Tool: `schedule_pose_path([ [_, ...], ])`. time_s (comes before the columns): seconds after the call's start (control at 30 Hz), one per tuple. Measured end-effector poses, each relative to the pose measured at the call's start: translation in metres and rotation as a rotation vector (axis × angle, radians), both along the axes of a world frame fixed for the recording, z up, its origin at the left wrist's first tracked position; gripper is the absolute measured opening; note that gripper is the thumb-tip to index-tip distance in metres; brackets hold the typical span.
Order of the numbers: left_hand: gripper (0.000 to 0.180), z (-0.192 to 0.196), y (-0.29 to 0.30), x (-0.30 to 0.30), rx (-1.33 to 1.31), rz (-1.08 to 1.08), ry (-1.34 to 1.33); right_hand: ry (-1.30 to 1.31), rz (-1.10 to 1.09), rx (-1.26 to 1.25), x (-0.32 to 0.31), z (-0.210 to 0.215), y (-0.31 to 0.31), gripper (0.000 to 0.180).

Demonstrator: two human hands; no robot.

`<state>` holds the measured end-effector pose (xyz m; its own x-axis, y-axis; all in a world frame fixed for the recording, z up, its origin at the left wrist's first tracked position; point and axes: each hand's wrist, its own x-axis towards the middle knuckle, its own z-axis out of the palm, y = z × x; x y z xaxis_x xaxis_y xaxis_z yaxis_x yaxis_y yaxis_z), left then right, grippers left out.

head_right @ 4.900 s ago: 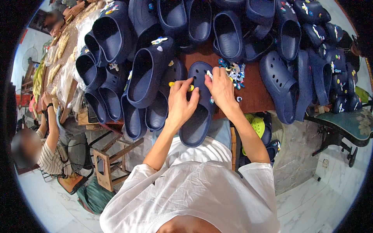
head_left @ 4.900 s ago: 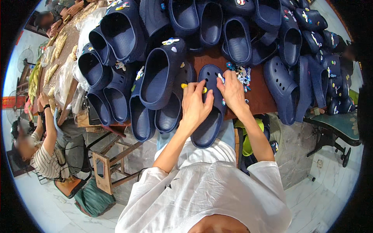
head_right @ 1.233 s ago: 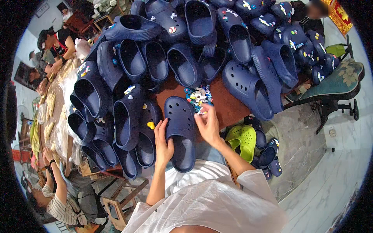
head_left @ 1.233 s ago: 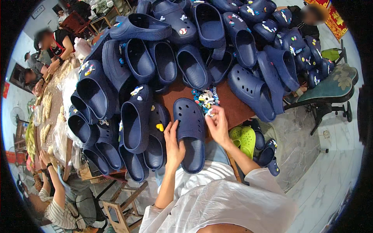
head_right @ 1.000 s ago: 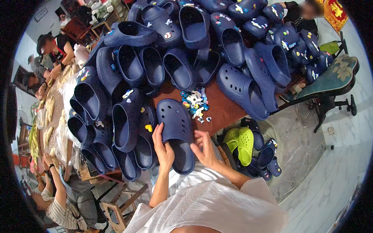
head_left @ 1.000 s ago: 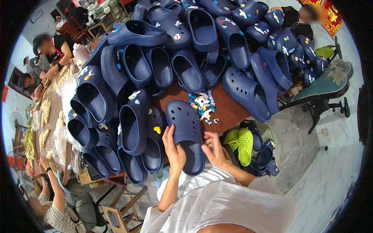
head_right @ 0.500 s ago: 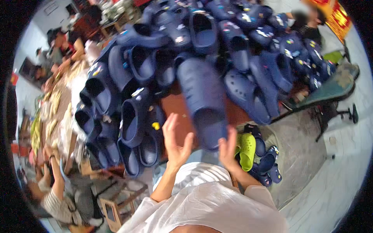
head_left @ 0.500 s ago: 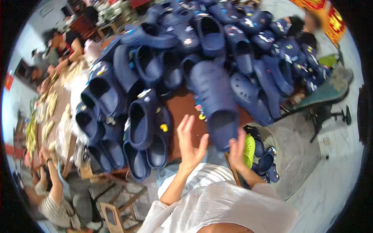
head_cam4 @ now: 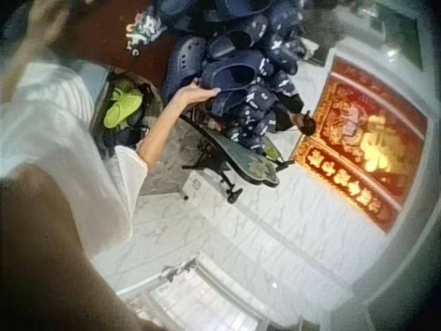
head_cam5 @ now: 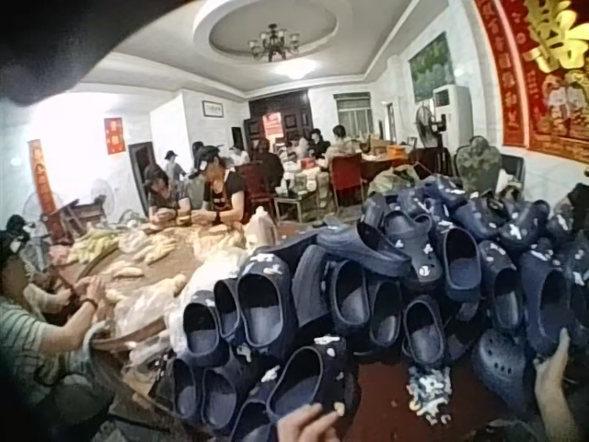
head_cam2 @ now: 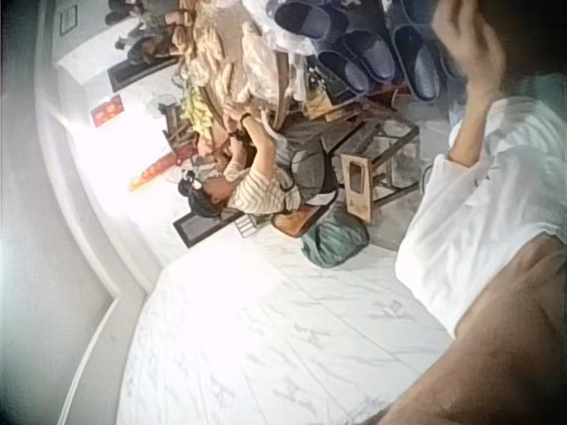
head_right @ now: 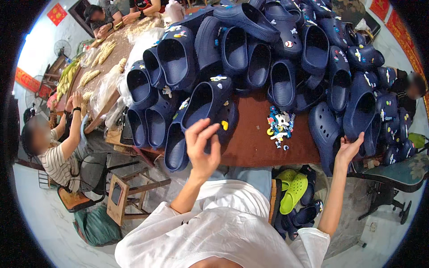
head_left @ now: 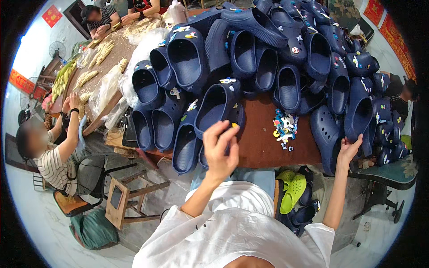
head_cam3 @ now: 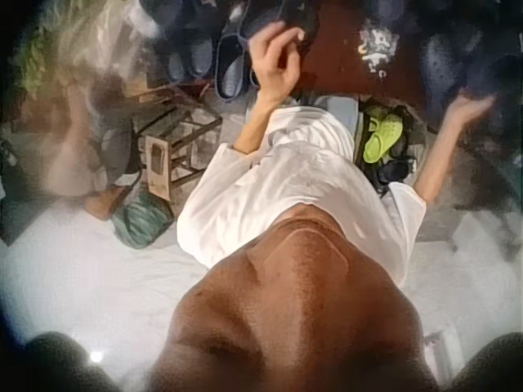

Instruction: Applying decorative charms and accessories into the holes of foam clogs.

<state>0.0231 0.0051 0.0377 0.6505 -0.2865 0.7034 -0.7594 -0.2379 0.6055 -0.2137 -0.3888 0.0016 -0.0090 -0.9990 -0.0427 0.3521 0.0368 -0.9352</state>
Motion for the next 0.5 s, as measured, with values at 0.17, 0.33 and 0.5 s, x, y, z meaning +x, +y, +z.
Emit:
schedule_pose_path([
  [0.17,0.045,0.0,0.021,0.027,0.196,0.183,-0.002,-0.226,0.018,-0.027,0.007,0.009,0.012,0.058],
  [0.33,0.059,-0.014,0.029,0.031,0.316,0.171,0.07,-0.137,0.004,-0.163,0.011,0.005,0.03,0.067],
  [0.5,0.03,-0.026,0.026,0.032,0.268,0.096,0.137,0.032,-0.122,-0.043,-0.002,-0.001,0.038,0.069],
])
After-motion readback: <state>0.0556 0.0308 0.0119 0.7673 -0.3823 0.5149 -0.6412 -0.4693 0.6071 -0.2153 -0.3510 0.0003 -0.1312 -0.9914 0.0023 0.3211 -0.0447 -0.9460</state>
